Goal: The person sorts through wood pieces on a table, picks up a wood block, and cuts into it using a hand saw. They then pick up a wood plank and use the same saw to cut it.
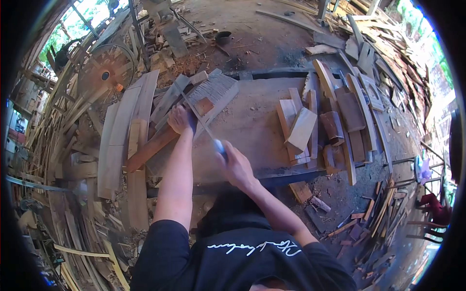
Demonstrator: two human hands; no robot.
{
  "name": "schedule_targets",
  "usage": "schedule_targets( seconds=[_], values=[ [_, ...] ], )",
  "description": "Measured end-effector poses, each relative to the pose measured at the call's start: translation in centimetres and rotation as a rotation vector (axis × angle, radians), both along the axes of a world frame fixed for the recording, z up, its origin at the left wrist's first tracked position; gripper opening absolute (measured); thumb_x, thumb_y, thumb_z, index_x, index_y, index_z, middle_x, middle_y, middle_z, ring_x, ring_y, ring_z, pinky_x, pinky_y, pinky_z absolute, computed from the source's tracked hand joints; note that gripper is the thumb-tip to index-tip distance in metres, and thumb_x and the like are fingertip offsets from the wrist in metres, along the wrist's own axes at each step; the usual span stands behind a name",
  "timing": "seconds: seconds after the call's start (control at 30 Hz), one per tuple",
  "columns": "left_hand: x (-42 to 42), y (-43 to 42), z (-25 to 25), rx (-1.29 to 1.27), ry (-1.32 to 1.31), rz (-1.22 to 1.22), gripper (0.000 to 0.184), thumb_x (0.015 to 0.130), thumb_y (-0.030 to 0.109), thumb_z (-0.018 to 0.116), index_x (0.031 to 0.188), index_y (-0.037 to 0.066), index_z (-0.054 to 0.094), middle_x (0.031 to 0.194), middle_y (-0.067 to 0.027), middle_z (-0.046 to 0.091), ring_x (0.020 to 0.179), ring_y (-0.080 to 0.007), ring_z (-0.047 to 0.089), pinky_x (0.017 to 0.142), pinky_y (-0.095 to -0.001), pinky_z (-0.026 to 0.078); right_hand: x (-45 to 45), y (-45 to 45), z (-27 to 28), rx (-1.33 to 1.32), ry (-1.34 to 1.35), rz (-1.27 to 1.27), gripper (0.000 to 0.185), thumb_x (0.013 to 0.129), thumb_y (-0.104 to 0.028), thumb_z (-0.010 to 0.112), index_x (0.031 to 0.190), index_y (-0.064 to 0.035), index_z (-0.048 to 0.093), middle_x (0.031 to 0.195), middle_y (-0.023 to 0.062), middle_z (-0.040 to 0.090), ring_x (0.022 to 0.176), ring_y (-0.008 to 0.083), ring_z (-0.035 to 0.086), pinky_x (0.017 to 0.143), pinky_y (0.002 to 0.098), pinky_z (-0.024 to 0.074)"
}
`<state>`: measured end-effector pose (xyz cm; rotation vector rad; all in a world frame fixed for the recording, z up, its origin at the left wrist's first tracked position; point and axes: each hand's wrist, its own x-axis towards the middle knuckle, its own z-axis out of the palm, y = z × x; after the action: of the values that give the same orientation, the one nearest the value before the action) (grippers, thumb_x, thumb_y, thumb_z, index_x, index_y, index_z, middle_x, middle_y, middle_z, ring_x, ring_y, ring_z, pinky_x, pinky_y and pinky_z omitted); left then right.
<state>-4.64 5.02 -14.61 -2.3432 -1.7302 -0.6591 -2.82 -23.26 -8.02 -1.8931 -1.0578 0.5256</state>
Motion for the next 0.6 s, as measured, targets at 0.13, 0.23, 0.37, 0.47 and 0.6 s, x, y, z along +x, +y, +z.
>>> schedule_targets(
  seconds=[0.13, 0.23, 0.37, 0.47, 0.6],
  values=[
    [0.0, 1.7, -3.8, 0.3, -0.044, 0.002, 0.032, 0.095, 0.032, 0.044, 0.095, 0.013, 0.07, 0.105, -0.004, 0.069, 0.104, -0.0253, 0.062, 0.085, -0.0459, 0.047, 0.0, 0.1, -1.1, 0.117, 0.064, -0.025, 0.042, 0.098, -0.035, 0.053, 0.13, -0.0068, 0.047, 0.105, 0.026, 0.062, 0.098, 0.0456, 0.06, 0.082, 0.0479, 0.05],
    [0.2, -0.1, 0.6, -0.078, 0.032, 0.059, 0.035, 0.096, 0.035, 0.043, 0.094, 0.012, 0.069, 0.104, -0.0053, 0.069, 0.104, -0.0263, 0.062, 0.085, -0.0472, 0.046, -1.2, -5.3, -1.5, 0.206, 0.102, -0.061, 0.036, 0.099, -0.033, 0.052, 0.124, -0.0068, 0.05, 0.1, 0.0255, 0.062, 0.096, 0.0453, 0.06, 0.081, 0.0483, 0.0489],
    [0.1, -1.0, 0.9, -0.059, -0.001, 0.041, 0.038, 0.097, 0.036, 0.041, 0.095, 0.012, 0.07, 0.103, -0.0074, 0.07, 0.104, -0.0277, 0.062, 0.085, -0.0475, 0.046, -0.5, -4.1, -1.1, 0.172, 0.138, -0.069, 0.031, 0.099, -0.03, 0.051, 0.12, -0.0065, 0.051, 0.099, 0.0255, 0.062, 0.095, 0.0451, 0.059, 0.079, 0.0483, 0.0478],
    [0.3, -1.6, 1.7, -0.036, -0.026, 0.032, 0.037, 0.097, 0.034, 0.042, 0.095, 0.012, 0.07, 0.102, -0.0086, 0.07, 0.104, -0.0282, 0.062, 0.086, -0.0474, 0.046, 1.2, 2.2, -0.7, 0.101, 0.203, -0.018, 0.03, 0.099, -0.029, 0.05, 0.12, -0.0065, 0.051, 0.1, 0.0257, 0.061, 0.094, 0.0453, 0.058, 0.079, 0.0482, 0.0476],
    [0.7, -2.5, 3.3, -0.059, -0.056, 0.059, 0.036, 0.096, 0.034, 0.043, 0.095, 0.011, 0.07, 0.102, -0.0101, 0.07, 0.103, -0.0289, 0.062, 0.086, -0.0469, 0.046, 0.8, 0.5, 0.2, 0.1, 0.186, -0.015, 0.032, 0.099, -0.028, 0.051, 0.122, -0.0066, 0.051, 0.1, 0.0258, 0.062, 0.094, 0.0453, 0.059, 0.08, 0.0477, 0.0479]
  ],
)
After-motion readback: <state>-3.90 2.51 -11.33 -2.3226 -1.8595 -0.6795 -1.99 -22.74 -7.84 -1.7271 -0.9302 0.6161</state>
